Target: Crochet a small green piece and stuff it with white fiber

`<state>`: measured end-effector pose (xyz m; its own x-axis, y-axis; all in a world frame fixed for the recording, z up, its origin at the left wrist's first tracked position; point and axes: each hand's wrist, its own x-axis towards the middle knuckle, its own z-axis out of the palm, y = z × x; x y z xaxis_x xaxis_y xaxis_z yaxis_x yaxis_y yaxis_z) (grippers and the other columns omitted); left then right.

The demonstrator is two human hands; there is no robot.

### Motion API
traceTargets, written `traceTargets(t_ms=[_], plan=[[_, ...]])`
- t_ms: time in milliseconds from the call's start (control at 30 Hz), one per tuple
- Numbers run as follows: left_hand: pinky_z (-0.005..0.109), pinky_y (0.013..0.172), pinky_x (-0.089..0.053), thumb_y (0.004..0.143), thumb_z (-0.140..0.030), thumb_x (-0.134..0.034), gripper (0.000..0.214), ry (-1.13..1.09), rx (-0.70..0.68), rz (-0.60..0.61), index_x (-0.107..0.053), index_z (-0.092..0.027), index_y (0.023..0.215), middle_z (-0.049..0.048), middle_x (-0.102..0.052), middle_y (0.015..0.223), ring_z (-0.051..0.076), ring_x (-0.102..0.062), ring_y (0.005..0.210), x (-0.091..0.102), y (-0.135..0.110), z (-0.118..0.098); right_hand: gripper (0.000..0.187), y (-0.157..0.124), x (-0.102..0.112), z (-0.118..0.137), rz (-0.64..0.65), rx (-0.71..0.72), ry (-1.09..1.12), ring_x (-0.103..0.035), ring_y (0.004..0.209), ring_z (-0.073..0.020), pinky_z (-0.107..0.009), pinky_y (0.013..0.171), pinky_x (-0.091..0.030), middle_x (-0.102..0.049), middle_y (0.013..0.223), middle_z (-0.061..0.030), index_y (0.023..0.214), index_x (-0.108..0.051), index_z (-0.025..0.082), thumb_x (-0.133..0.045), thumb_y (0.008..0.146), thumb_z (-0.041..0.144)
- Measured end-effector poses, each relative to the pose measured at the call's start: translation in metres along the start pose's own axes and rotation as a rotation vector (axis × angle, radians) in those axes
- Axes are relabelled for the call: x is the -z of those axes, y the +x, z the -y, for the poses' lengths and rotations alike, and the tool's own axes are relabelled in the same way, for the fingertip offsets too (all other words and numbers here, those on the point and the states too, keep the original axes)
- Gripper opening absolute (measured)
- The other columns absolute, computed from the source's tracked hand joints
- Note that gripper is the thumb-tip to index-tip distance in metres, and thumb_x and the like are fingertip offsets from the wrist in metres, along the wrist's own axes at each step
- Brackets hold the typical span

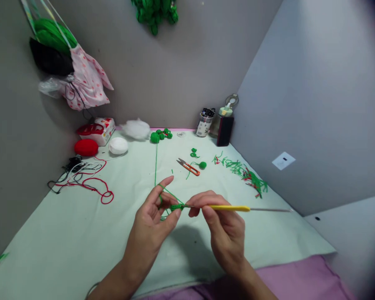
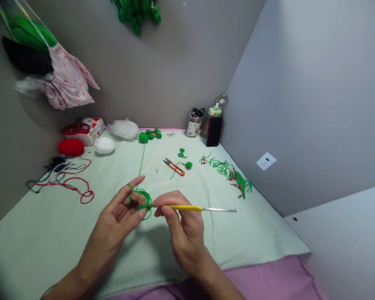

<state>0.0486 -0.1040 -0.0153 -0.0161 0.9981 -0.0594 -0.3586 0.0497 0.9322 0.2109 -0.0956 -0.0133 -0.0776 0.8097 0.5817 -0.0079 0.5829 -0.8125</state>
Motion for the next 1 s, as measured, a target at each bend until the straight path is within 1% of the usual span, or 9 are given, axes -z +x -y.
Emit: traceTargets(t_ms=[133,233,367,567,733,867,1000], plan=[[0.03,0.097,-0.05,0.082,-0.028,-0.085,0.063,0.067,-0.02,-0.043,-0.065,-0.03,0.142,-0.0013,-0.064,0.095,0.017,-0.065,0.096,0.0007,-0.0016,-0.0021,0.022,-0.0022,0.0032,0.0008,0.07,0.124,-0.103,-0.071,0.089,-0.0201,-0.035,0.078,-0.057,-0.073,0.09,-0.0049,0.109,-0.073,0.024,-0.053,0.106,0.014],[0.028,0.094,-0.052,0.082,-0.031,-0.087,0.061,0.11,-0.026,-0.051,-0.067,-0.031,0.14,-0.0015,-0.065,0.094,0.017,-0.065,0.095,0.002,-0.0033,-0.0047,0.024,-0.0043,0.0031,-0.0019,0.058,0.177,-0.125,-0.071,0.09,-0.0204,-0.036,0.078,-0.058,-0.075,0.094,-0.0059,0.112,-0.072,0.024,-0.053,0.105,0.011],[0.029,0.099,-0.051,0.083,-0.03,-0.086,0.061,0.085,-0.015,-0.008,-0.066,-0.031,0.141,-0.0019,-0.066,0.093,0.017,-0.066,0.096,0.0037,-0.0043,-0.0072,0.026,-0.0055,0.0,-0.0039,0.002,0.112,-0.038,-0.07,0.088,-0.0186,-0.034,0.077,-0.058,-0.074,0.096,-0.0052,0.112,-0.073,0.025,-0.05,0.107,0.013],[0.03,0.101,-0.052,0.081,-0.028,-0.087,0.059,0.051,0.014,-0.003,-0.07,-0.031,0.137,-0.001,-0.067,0.093,0.018,-0.067,0.1,0.0043,-0.0034,-0.0073,0.023,-0.0045,-0.0014,-0.0012,-0.051,0.029,0.034,-0.068,0.077,-0.0159,-0.032,0.071,-0.058,-0.074,0.094,-0.0041,0.106,-0.074,0.025,-0.052,0.108,0.018],[0.029,0.102,-0.052,0.082,-0.028,-0.087,0.056,0.071,0.008,-0.005,-0.071,-0.033,0.135,-0.0019,-0.066,0.093,0.017,-0.067,0.101,0.0042,-0.0032,-0.0072,0.024,-0.0051,-0.002,-0.0007,-0.029,0.067,0.016,-0.07,0.084,-0.0176,-0.033,0.076,-0.058,-0.074,0.093,-0.0041,0.108,-0.075,0.025,-0.053,0.107,0.016],[0.028,0.096,-0.054,0.081,-0.029,-0.088,0.053,0.07,0.019,0.007,-0.073,-0.032,0.131,-0.0014,-0.067,0.093,0.017,-0.068,0.098,0.005,-0.0027,-0.008,0.024,-0.0049,-0.002,0.0004,-0.013,0.068,0.024,-0.07,0.083,-0.0164,-0.031,0.074,-0.057,-0.074,0.094,-0.0038,0.108,-0.074,0.025,-0.052,0.108,0.016],[0.028,0.097,-0.053,0.081,-0.029,-0.088,0.052,0.079,0.017,0.004,-0.073,-0.032,0.131,-0.0018,-0.067,0.092,0.016,-0.068,0.097,0.0049,-0.0021,-0.0067,0.025,-0.0053,-0.0001,0.0003,0.014,0.095,-0.037,-0.07,0.087,-0.0172,-0.032,0.077,-0.057,-0.074,0.094,-0.0037,0.11,-0.073,0.026,-0.052,0.106,0.012]])
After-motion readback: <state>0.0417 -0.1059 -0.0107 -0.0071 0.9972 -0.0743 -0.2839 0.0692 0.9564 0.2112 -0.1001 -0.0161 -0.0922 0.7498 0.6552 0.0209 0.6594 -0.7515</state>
